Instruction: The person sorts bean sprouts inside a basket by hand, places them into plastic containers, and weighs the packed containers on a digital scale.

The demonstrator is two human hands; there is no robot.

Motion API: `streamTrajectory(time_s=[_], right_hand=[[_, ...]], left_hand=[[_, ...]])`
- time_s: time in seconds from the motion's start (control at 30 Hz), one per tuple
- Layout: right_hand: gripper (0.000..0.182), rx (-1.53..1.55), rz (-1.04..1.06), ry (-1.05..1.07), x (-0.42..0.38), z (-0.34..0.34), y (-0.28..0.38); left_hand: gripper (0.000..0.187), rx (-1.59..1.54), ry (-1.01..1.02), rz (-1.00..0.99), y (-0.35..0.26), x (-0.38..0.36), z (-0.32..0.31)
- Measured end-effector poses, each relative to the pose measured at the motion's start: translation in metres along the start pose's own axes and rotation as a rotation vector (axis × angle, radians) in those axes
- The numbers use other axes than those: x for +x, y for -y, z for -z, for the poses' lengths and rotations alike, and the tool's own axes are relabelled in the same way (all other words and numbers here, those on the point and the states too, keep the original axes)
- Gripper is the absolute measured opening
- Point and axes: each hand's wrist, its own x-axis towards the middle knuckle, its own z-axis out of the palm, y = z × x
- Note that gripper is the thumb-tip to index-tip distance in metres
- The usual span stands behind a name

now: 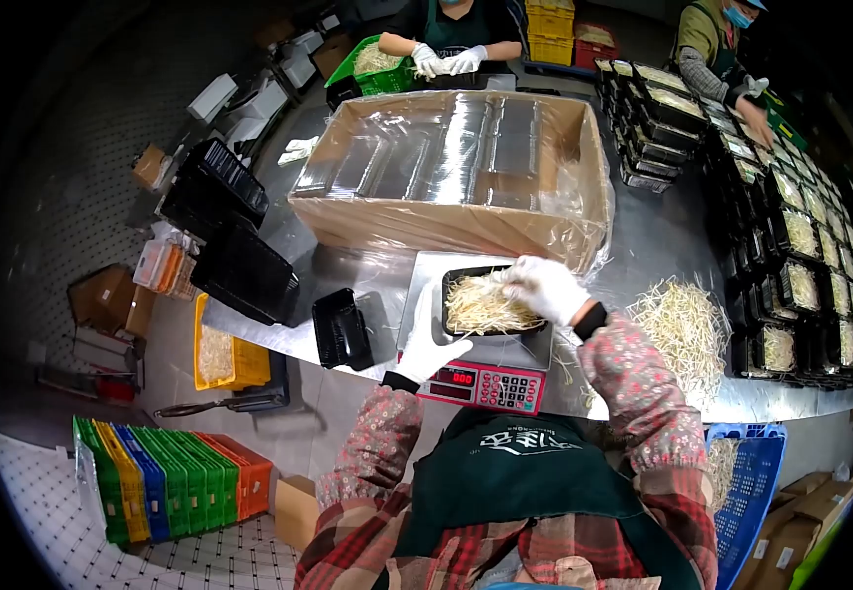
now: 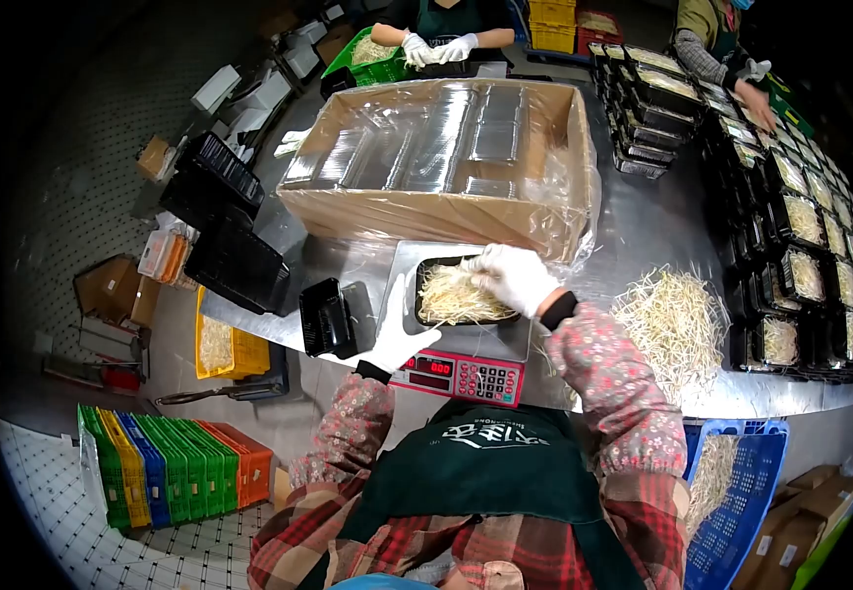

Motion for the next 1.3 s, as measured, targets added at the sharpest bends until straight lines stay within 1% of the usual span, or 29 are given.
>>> streamTrajectory(time_s=[0.03, 0.07, 0.1, 0.13, 0.17, 0.23, 0.27, 0.3, 0.37, 0.4, 0.43, 0.5, 0.53, 0.6, 0.63, 0.7, 0.77, 0.83, 0.87, 0.9, 0.97, 1.0, 1.03, 1.1, 1.17, 1.2, 1.23, 1.27, 1.3], right_hand=[[0.031, -0.086, -0.051, 0.086, 0.001, -0.010, 0.000], [0.031, -0.087, -0.050, 0.086, -0.004, -0.013, -0.002], [0.036, -0.100, -0.048, 0.016, -0.010, -0.013, -0.006], [0.041, -0.113, -0.045, -0.048, -0.015, -0.010, -0.009], [0.053, -0.027, -0.087, -0.022, -0.019, 0.000, -0.016], [0.059, 0.012, -0.090, -0.125, -0.027, 0.018, -0.024], [0.080, -0.007, -0.127, -0.100, -0.030, 0.019, -0.034], [0.080, -0.007, -0.130, -0.101, -0.030, 0.019, -0.026], [0.100, -0.252, -0.213, -0.027, -0.024, 0.015, 0.002], [0.116, -0.342, -0.232, 0.109, -0.020, 0.009, 0.005], [0.116, -0.414, -0.265, 0.174, -0.017, 0.003, 0.007], [0.083, -0.314, -0.192, 0.163, -0.021, 0.002, -0.012], [0.083, -0.316, -0.201, 0.158, -0.022, 0.001, -0.018], [0.037, -0.274, -0.327, 0.248, -0.026, -0.001, -0.027], [0.021, -0.334, -0.219, 0.153, -0.030, -0.010, -0.028], [0.014, -0.369, -0.209, -0.003, -0.035, -0.025, -0.035], [0.015, -0.263, -0.199, -0.065, -0.048, -0.011, -0.044], [0.015, -0.130, -0.214, -0.058, -0.059, 0.030, -0.033], [0.014, -0.106, -0.258, -0.080, -0.066, 0.049, -0.028], [0.014, -0.083, -0.299, -0.101, -0.073, 0.065, -0.027], [0.015, 0.054, -0.379, -0.225, -0.091, 0.082, -0.035], [0.017, 0.065, -0.417, -0.298, -0.099, 0.079, -0.049], [0.017, 0.057, -0.528, -0.294, -0.105, 0.075, -0.058], [0.029, -0.348, -0.728, 0.052, -0.116, 0.064, -0.082], [0.036, -0.515, -0.558, -0.032, -0.124, 0.045, -0.083], [0.048, -0.428, -0.523, -0.117, -0.117, 0.041, -0.066], [0.050, -0.212, -0.444, -0.291, -0.104, 0.027, -0.059], [0.052, -0.075, -0.305, -0.386, -0.092, 0.012, -0.046], [0.054, 0.043, -0.195, -0.405, -0.075, 0.003, -0.019]], left_hand=[[0.124, -0.072, 0.024, 0.038, 0.002, -0.004, 0.000], [0.124, 0.059, 0.042, 0.004, 0.004, -0.007, 0.005], [0.124, 0.187, 0.058, -0.030, 0.005, -0.009, 0.010], [0.124, 0.183, 0.054, -0.028, 0.006, -0.011, 0.014], [0.124, 0.207, 0.040, -0.013, 0.008, -0.015, 0.019], [0.123, 0.260, 0.015, 0.009, 0.004, -0.016, 0.026], [0.123, 0.295, 0.026, -0.028, 0.001, -0.010, 0.022], [0.123, 0.330, 0.035, -0.065, -0.006, -0.002, 0.019], [0.121, 0.637, 0.148, -0.327, -0.030, 0.020, -0.001], [0.117, 0.726, 0.189, -0.371, -0.038, 0.033, -0.011], [0.109, 0.774, 0.269, -0.366, -0.057, 0.049, -0.020], [0.102, 0.644, 0.422, -0.314, -0.042, 0.071, -0.031], [0.089, 0.702, 0.448, -0.296, -0.046, 0.076, -0.034], [0.080, 0.782, 0.457, -0.278, -0.023, 0.086, -0.040], [0.078, 0.813, 0.460, -0.293, -0.022, 0.089, -0.040], [0.077, 0.815, 0.468, -0.294, -0.024, 0.090, -0.043], [0.076, 0.818, 0.474, -0.280, -0.024, 0.086, -0.043], [0.076, 0.781, 0.467, -0.268, -0.024, 0.085, -0.043], [0.081, 0.764, 0.459, -0.277, -0.024, 0.086, -0.042], [0.081, 0.761, 0.458, -0.283, -0.023, 0.086, -0.042], [0.090, 0.660, 0.411, -0.312, -0.019, 0.082, -0.035], [0.096, 0.557, 0.427, -0.237, -0.021, 0.080, -0.029], [0.096, 0.591, 0.434, -0.183, -0.041, 0.078, -0.019], [0.094, 0.537, 0.416, -0.187, -0.047, 0.072, 0.005], [0.094, 0.239, 0.399, -0.017, -0.053, 0.064, 0.024], [0.095, 0.305, 0.341, -0.065, -0.044, 0.060, 0.027], [0.095, 0.309, 0.341, -0.056, -0.038, 0.058, 0.023], [0.096, 0.316, 0.316, -0.122, -0.034, 0.056, 0.014], [0.096, 0.321, 0.289, -0.192, -0.033, 0.055, 0.004]])
